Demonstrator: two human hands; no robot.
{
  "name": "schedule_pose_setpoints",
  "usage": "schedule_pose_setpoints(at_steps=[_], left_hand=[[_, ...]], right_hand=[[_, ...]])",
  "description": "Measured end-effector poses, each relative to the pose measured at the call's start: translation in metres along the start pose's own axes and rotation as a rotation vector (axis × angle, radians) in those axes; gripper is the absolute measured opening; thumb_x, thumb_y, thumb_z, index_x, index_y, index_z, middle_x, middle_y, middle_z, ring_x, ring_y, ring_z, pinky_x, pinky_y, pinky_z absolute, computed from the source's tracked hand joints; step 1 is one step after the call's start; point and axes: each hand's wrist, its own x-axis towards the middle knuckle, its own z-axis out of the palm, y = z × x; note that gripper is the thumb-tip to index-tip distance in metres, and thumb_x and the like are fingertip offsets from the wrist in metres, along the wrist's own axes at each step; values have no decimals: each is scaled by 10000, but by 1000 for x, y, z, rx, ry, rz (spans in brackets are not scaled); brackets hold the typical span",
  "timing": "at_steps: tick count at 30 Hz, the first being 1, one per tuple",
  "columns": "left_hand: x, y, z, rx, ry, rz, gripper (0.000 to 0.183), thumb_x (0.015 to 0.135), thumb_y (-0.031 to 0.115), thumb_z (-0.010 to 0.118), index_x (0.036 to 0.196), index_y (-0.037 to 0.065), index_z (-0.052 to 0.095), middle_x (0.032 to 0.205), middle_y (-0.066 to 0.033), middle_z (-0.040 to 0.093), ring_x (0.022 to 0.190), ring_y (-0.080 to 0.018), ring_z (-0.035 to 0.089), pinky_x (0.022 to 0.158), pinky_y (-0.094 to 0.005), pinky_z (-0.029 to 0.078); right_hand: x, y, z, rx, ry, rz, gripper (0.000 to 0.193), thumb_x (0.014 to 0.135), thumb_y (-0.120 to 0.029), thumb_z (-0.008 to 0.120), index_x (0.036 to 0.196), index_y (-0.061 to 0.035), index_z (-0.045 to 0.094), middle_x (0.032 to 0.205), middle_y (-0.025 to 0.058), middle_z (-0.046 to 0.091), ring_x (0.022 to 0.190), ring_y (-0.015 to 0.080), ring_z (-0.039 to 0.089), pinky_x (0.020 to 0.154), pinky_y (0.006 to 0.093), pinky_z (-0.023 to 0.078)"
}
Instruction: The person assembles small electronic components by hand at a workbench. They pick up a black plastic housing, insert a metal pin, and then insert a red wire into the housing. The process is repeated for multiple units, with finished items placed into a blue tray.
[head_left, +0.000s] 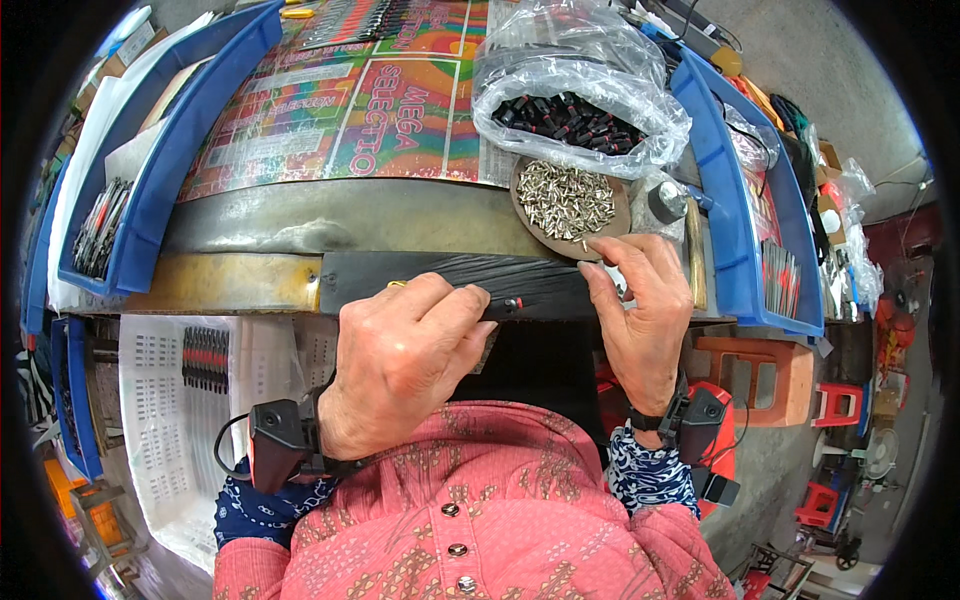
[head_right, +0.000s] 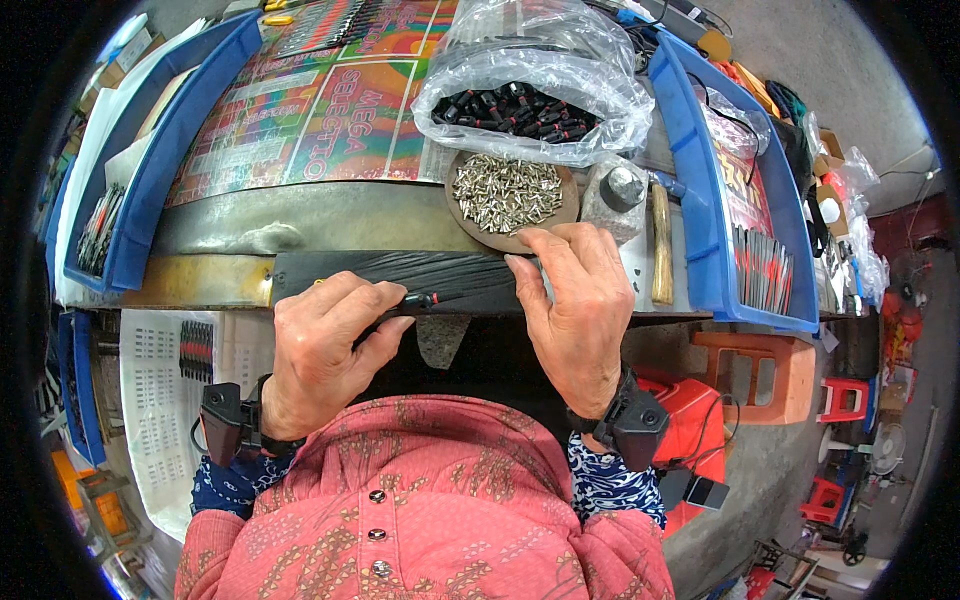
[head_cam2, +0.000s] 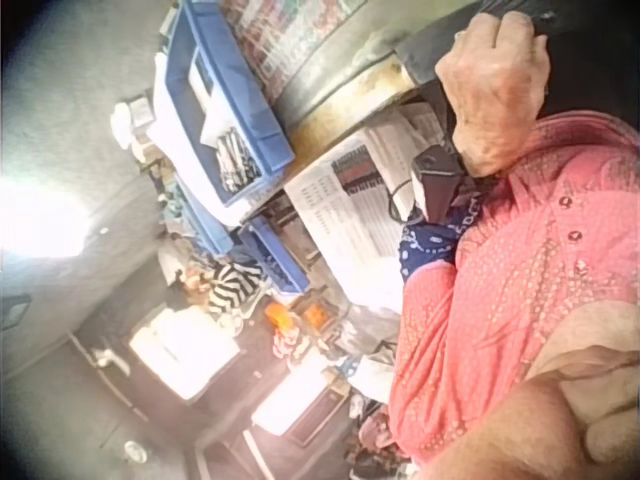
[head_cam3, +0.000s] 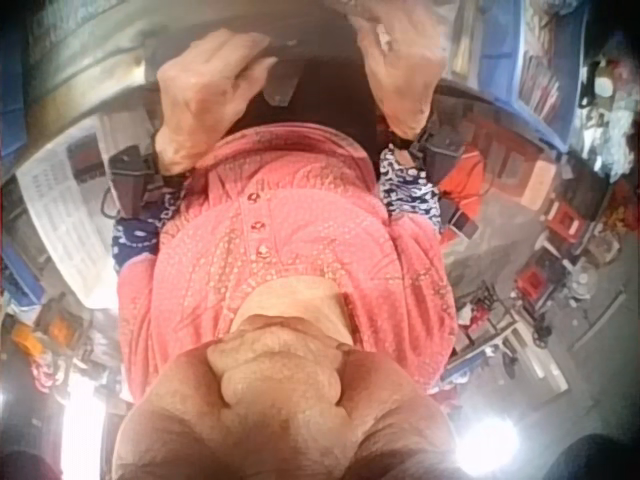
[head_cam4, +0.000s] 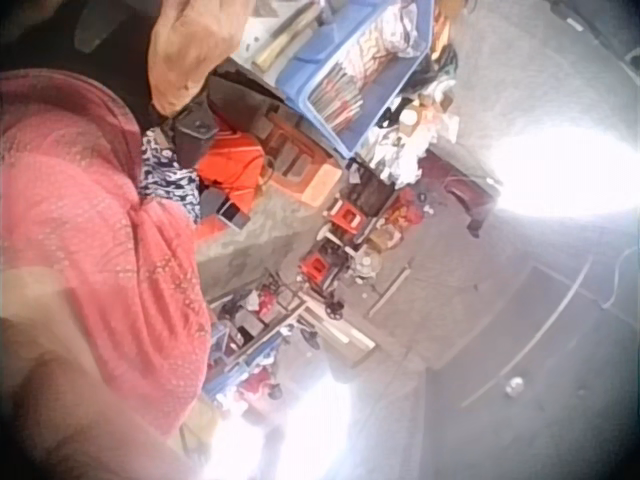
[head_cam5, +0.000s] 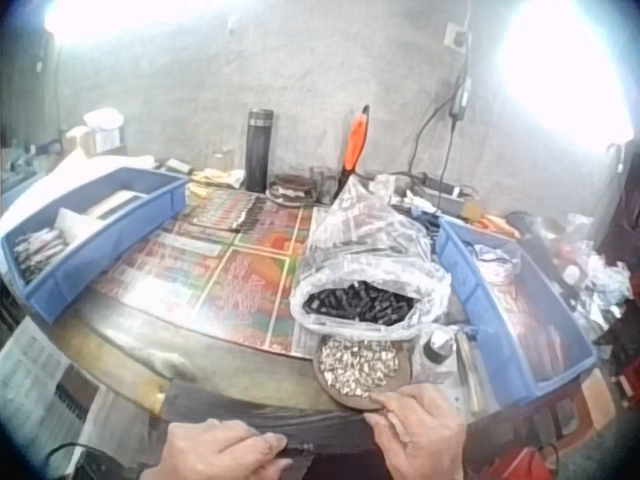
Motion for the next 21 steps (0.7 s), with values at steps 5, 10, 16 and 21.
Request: schedule_pose_setpoints(at_steps=[5,10,16,21], left_hand=[[2,-2,0,12,1,-36,226,719,90,755,911,72,637,724,-80,553,633,-282,598,549,-384,485],[2,-3,0,4,-22,-70,223,721,93,759,909,81,640,721,-74,555,636,-279,600,550,-383,484],[2,-1,0,6,-45,-78,215,726,96,757,902,80,635,725,-81,557,637,-286,598,556,-387,483],[1,-1,-2,-13,-66,-86,211,729,96,757,894,77,627,728,-90,560,642,-297,595,562,-393,484]], right_hand=[[-1,6,4,-108,-11,-45,234,736,-51,751,954,-1,683,916,122,605,861,326,545,731,413,455],[-1,9,9,-113,-32,-45,240,728,-63,758,946,-3,679,912,123,598,858,334,541,739,417,452],[4,14,8,-43,-53,-31,164,745,-59,732,889,-19,666,894,124,591,853,331,536,778,421,425],[7,17,3,65,-113,37,94,765,-13,668,856,-21,651,879,127,592,867,326,535,791,412,414]])
